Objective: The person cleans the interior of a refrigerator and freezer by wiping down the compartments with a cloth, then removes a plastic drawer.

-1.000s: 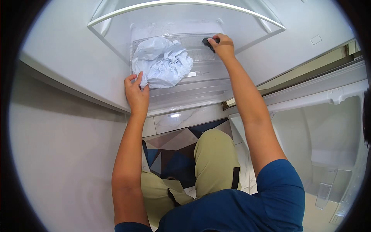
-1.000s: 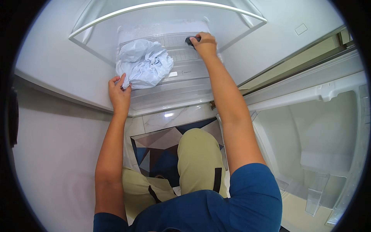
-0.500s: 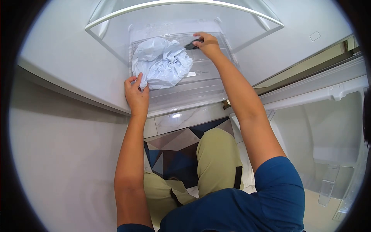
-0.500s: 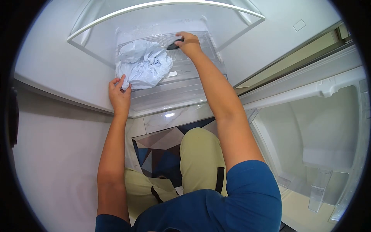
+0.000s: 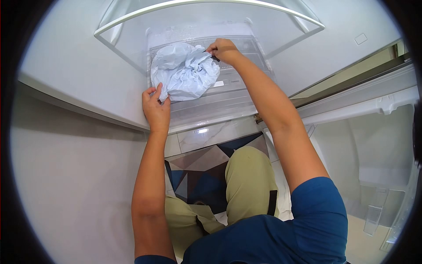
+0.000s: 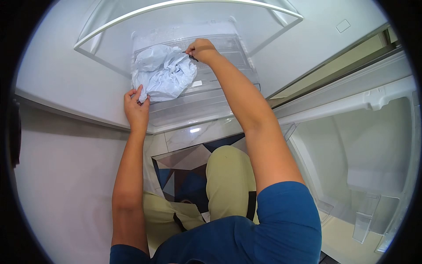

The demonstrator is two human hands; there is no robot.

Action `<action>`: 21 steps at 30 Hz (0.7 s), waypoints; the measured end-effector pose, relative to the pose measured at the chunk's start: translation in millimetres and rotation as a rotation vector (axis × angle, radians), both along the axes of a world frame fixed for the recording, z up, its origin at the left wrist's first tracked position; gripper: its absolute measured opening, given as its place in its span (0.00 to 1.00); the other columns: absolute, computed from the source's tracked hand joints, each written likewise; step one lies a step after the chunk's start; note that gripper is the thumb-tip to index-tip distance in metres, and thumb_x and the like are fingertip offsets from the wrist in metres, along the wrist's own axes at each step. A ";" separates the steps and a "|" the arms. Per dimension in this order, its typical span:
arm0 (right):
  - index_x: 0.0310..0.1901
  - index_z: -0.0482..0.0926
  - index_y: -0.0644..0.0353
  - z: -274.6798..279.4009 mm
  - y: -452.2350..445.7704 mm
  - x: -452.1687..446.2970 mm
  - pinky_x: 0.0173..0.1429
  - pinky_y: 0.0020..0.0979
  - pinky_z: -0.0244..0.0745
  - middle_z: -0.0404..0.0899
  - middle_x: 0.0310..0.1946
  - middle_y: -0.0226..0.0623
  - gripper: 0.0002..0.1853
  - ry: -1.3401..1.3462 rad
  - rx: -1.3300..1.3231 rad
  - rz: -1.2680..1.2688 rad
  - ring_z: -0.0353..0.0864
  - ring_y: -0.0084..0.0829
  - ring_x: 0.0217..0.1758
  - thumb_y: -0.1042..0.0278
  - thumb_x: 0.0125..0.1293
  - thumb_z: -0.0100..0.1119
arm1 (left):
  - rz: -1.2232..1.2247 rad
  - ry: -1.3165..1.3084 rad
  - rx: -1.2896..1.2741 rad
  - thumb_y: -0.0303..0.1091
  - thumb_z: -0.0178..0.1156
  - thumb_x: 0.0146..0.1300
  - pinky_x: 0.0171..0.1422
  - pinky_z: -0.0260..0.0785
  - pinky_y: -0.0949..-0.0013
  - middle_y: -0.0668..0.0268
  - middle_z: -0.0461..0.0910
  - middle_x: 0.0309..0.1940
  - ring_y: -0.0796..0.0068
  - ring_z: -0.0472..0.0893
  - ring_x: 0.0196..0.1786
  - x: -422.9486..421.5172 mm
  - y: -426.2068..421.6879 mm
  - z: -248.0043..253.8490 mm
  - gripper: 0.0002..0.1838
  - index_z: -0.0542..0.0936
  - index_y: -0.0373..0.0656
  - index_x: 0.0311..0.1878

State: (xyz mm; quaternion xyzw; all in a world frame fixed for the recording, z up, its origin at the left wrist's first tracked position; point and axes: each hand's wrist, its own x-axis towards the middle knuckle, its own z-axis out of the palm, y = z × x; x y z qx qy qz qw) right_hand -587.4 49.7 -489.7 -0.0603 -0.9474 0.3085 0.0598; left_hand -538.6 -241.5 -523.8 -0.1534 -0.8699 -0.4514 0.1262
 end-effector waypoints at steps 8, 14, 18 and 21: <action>0.40 0.83 0.53 -24.3 -9.4 -25.2 0.44 0.31 0.74 0.83 0.36 0.36 0.10 -0.012 -0.287 0.125 0.80 0.32 0.40 0.73 0.55 0.62 | -0.003 0.009 -0.020 0.25 0.65 0.50 0.37 0.68 0.71 0.63 0.70 0.44 0.72 0.71 0.32 -0.2 -0.5 -1.0 0.23 0.80 0.46 0.53; 0.35 0.85 0.48 -14.5 -4.5 -16.6 0.46 0.35 0.75 0.83 0.37 0.36 0.07 -0.024 0.235 0.111 0.81 0.39 0.40 0.68 0.56 0.58 | -0.009 0.062 -0.026 0.25 0.65 0.50 0.37 0.68 0.72 0.63 0.70 0.44 0.72 0.71 0.33 -1.1 -1.7 -3.8 0.22 0.80 0.45 0.53; 0.38 0.84 0.44 5.2 25.2 3.9 0.55 0.39 0.71 0.79 0.44 0.34 0.08 -0.184 0.390 -0.274 0.78 0.39 0.49 0.62 0.57 0.60 | -0.004 0.029 -0.023 0.25 0.65 0.50 0.36 0.68 0.72 0.63 0.70 0.44 0.72 0.71 0.33 0.5 -1.4 -0.9 0.23 0.80 0.45 0.53; 0.40 0.84 0.42 14.7 32.0 26.9 0.60 0.43 0.66 0.75 0.50 0.36 0.09 -0.269 0.382 -0.455 0.73 0.41 0.56 0.58 0.57 0.61 | -0.004 0.040 -0.026 0.26 0.66 0.50 0.36 0.68 0.72 0.63 0.70 0.44 0.73 0.71 0.33 0.2 -0.7 -2.3 0.23 0.80 0.46 0.53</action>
